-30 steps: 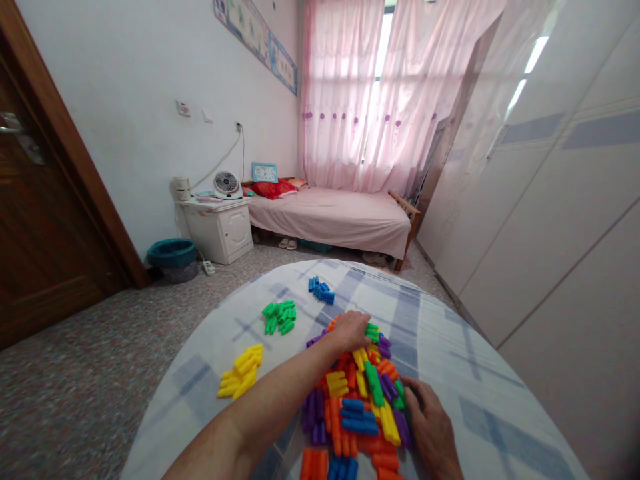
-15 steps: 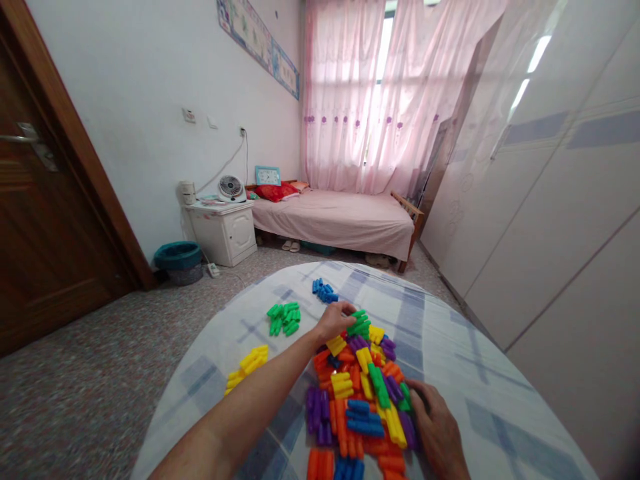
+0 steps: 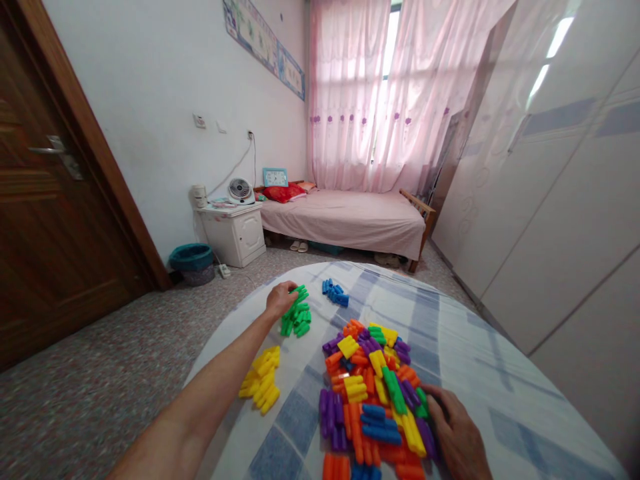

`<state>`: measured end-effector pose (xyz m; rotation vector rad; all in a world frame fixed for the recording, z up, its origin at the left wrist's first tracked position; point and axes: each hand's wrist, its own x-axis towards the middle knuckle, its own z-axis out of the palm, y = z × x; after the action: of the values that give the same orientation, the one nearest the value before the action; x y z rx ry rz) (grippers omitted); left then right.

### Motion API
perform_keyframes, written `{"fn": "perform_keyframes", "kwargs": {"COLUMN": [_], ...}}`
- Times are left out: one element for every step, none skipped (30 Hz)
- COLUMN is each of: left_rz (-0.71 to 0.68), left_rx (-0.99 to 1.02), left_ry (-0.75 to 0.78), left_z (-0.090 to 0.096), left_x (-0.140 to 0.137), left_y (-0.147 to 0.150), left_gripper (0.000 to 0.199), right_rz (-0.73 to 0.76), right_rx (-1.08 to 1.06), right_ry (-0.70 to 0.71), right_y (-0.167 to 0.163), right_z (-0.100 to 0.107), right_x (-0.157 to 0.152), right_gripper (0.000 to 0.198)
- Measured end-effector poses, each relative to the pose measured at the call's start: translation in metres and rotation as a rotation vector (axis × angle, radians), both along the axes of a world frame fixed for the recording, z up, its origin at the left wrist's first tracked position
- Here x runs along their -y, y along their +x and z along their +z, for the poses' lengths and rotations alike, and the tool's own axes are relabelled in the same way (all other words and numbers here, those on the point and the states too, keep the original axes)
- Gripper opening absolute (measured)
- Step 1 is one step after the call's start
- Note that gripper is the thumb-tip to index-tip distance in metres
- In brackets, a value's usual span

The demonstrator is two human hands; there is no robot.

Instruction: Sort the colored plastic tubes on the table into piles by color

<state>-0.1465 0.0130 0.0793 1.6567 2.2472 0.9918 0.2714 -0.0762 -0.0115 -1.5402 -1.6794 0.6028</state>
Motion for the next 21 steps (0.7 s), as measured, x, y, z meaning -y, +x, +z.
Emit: {"fn": "perform_keyframes", "kwargs": {"left_rz": [0.014, 0.024, 0.032, 0.039, 0.047, 0.054, 0.055, 0.044, 0.017, -0.032, -0.1, -0.185, -0.279, -0.364, -0.438, -0.493, -0.534, -0.555, -0.564, -0.562, -0.553], "left_rx": [-0.026, -0.049, -0.07, -0.089, -0.107, -0.127, -0.149, -0.171, -0.192, -0.212, -0.227, -0.239, -0.248, -0.256, -0.265, -0.277, -0.29, -0.303, -0.316, -0.325, -0.332], "left_ry": [-0.028, -0.052, -0.073, -0.089, -0.096, -0.094, -0.08, -0.061, -0.038, -0.018, -0.005, -0.002, -0.011, -0.021, -0.034, -0.046, -0.062, -0.079, -0.099, -0.121, -0.144], "left_z": [-0.002, -0.005, -0.007, -0.009, -0.01, -0.01, -0.008, -0.006, -0.003, 0.001, 0.005, 0.008, 0.01, 0.011, 0.011, 0.01, 0.009, 0.007, 0.004, 0.002, -0.001], "left_x": [-0.001, -0.001, -0.001, 0.0, 0.001, 0.002, 0.003, 0.003, 0.004, 0.004, 0.004, 0.004, 0.004, 0.004, 0.005, 0.005, 0.005, 0.005, 0.004, 0.003, 0.001], "left_y": [-0.003, -0.004, -0.004, -0.002, 0.001, 0.005, 0.011, 0.018, 0.027, 0.039, 0.052, 0.067, 0.084, 0.102, 0.119, 0.136, 0.152, 0.166, 0.178, 0.187, 0.195], "left_gripper": [0.019, 0.018, 0.017, 0.016, 0.016, 0.017, 0.02, 0.023, 0.026, 0.028, 0.029, 0.029, 0.027, 0.026, 0.025, 0.027, 0.029, 0.031, 0.031, 0.031, 0.029], "right_rz": [0.001, 0.003, 0.002, 0.001, 0.0, -0.001, -0.004, -0.007, -0.009, -0.006, -0.002, 0.005, 0.013, 0.015, 0.015, 0.012, 0.008, 0.007, 0.005, 0.005, 0.004], "right_rx": [0.003, 0.006, 0.009, 0.012, 0.015, 0.019, 0.022, 0.026, 0.03, 0.034, 0.036, 0.038, 0.038, 0.036, 0.032, 0.027, 0.022, 0.019, 0.016, 0.014, 0.013], "right_ry": [0.006, 0.01, 0.015, 0.018, 0.021, 0.023, 0.024, 0.023, 0.023, 0.022, 0.024, 0.027, 0.03, 0.032, 0.031, 0.027, 0.019, 0.008, -0.001, -0.01, -0.016], "right_y": [0.0, 0.001, 0.001, 0.001, 0.001, 0.0, 0.0, 0.0, -0.001, -0.001, -0.001, -0.001, -0.002, -0.002, -0.002, -0.002, -0.002, -0.002, -0.002, -0.002, -0.002], "right_z": [0.0, 0.0, 0.0, 0.001, 0.001, 0.002, 0.002, 0.002, 0.002, 0.003, 0.003, 0.002, 0.002, 0.002, 0.002, 0.002, 0.002, 0.002, 0.001, 0.001, 0.0], "right_x": [0.0, 0.0, 0.001, 0.001, 0.002, 0.003, 0.003, 0.003, 0.004, 0.004, 0.004, 0.004, 0.004, 0.004, 0.004, 0.004, 0.004, 0.004, 0.004, 0.004, 0.004], "right_gripper": [0.041, 0.04, 0.04, 0.04, 0.04, 0.04, 0.04, 0.04, 0.04, 0.039, 0.039, 0.038, 0.038, 0.038, 0.038, 0.039, 0.039, 0.04, 0.04, 0.041, 0.041]}}
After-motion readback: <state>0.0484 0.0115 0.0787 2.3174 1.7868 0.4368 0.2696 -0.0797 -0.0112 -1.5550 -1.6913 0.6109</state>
